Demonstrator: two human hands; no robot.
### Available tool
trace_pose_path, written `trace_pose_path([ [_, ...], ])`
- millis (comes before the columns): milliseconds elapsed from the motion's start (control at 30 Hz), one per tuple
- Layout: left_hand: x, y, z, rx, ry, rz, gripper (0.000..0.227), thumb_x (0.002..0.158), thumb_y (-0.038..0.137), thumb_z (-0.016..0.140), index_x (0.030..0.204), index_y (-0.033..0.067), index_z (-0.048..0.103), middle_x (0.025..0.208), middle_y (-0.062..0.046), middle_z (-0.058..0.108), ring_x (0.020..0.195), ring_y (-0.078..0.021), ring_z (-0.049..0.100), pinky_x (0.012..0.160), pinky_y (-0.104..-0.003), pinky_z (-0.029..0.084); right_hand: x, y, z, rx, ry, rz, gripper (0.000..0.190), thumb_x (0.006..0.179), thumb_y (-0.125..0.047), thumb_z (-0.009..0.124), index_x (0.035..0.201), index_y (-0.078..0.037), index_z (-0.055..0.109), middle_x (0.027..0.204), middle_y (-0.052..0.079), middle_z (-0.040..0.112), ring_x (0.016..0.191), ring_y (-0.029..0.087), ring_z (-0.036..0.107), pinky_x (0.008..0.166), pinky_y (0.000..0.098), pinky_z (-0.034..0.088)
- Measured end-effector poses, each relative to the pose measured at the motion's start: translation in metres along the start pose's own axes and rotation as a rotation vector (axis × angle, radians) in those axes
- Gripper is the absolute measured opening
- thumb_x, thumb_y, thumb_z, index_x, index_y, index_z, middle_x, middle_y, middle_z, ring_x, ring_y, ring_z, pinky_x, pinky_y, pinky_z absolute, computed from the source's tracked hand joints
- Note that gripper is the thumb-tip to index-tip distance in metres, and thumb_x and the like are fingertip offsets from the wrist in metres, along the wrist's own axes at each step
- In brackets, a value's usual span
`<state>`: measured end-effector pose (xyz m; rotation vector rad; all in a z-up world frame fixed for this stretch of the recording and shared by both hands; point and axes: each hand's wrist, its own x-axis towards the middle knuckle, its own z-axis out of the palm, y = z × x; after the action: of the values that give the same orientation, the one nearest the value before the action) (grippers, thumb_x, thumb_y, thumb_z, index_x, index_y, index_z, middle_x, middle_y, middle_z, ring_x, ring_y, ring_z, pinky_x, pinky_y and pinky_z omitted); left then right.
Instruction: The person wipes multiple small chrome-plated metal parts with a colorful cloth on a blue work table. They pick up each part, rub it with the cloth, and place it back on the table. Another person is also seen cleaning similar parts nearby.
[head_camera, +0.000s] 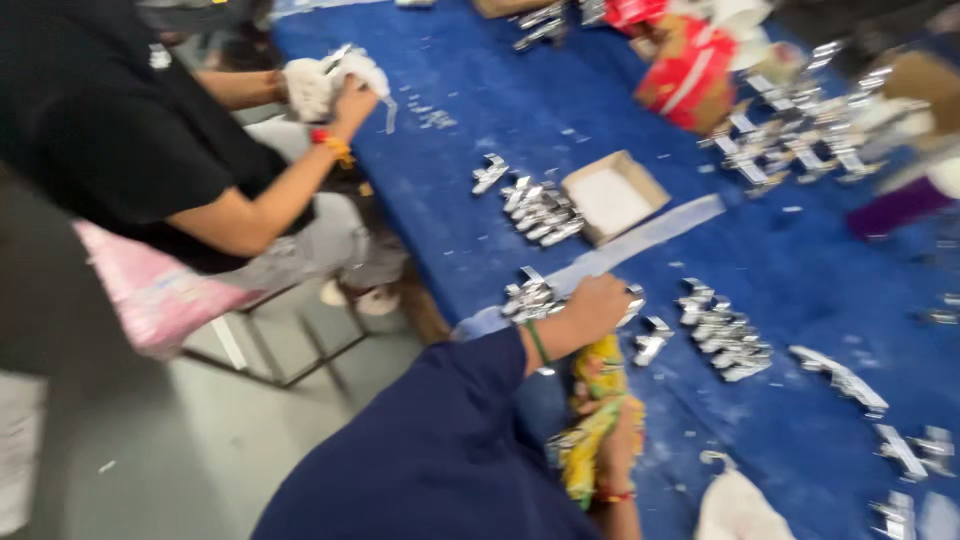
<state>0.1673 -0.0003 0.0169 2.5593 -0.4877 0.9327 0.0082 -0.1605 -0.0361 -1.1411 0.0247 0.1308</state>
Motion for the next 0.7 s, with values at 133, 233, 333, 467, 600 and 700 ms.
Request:
trace_pose_path([
  [133,-0.018,0.010,-0.046,-0.209,0.167,0.064,0.020,0.083,0.016,0.064,0.101,0.0198,0.071,0.084,-0.002,0.060,0.080,-0.0254,0.062,0.064,-0.040,0.050,-0.014,-0.015,-0.004,0.462,-0.104,0.185,0.068,0.118,-0.061,0.037,0.130,0.001,0.061,0.116,0.022,0.067,0.091,0.027,0.065,0.081,0.0369,0.055],
  [233,-0.046,0.038,-0.097,-0.201,0.044,0.137,0.014,0.078,0.018,0.064,0.091,0.0142,0.066,0.089,-0.005,0.060,0.086,-0.0256,0.063,0.067,-0.041,0.051,-0.021,-0.031,0.015,0.400,0.028,0.208,0.074,0.104,-0.065,0.030,0.139,-0.004,0.053,0.130,0.016,0.064,0.108,0.032,0.065,0.094,0.0454,0.052],
  [333,-0.083,0.070,-0.123,-0.352,-0.006,0.165,0.011,0.083,0.016,0.065,0.093,0.0111,0.064,0.093,-0.006,0.059,0.092,-0.0260,0.063,0.075,-0.040,0.053,-0.028,-0.042,0.032,0.284,0.116,0.250,0.071,0.105,-0.060,0.032,0.151,-0.007,0.046,0.146,0.011,0.057,0.128,0.029,0.057,0.109,0.0439,0.045],
  [467,-0.112,0.072,-0.116,-0.472,-0.055,0.077,0.015,0.079,0.015,0.067,0.093,0.0107,0.066,0.097,-0.006,0.063,0.096,-0.0269,0.065,0.076,-0.038,0.054,-0.033,-0.037,0.038,0.166,0.007,0.185,0.064,0.109,-0.050,0.039,0.155,-0.007,0.043,0.156,0.010,0.051,0.142,0.026,0.050,0.120,0.0418,0.039],
  [600,-0.122,0.073,-0.107,-0.737,-0.078,-0.220,0.025,0.074,0.035,0.079,0.078,0.0119,0.071,0.089,-0.004,0.068,0.087,-0.0253,0.066,0.079,-0.038,0.053,-0.032,-0.024,0.028,0.133,0.022,0.113,0.057,0.112,-0.043,0.043,0.151,-0.002,0.047,0.145,0.012,0.058,0.130,0.023,0.058,0.113,0.0385,0.045],
  [700,-0.123,0.077,-0.099,-1.125,-0.232,-0.666,0.041,0.084,0.040,0.079,0.095,0.0027,0.069,0.101,-0.008,0.065,0.088,-0.0182,0.070,0.080,-0.031,0.058,-0.014,-0.025,0.028,0.106,0.086,0.086,0.054,0.117,-0.043,0.044,0.147,0.001,0.051,0.130,0.013,0.064,0.113,0.022,0.062,0.098,0.0366,0.050],
])
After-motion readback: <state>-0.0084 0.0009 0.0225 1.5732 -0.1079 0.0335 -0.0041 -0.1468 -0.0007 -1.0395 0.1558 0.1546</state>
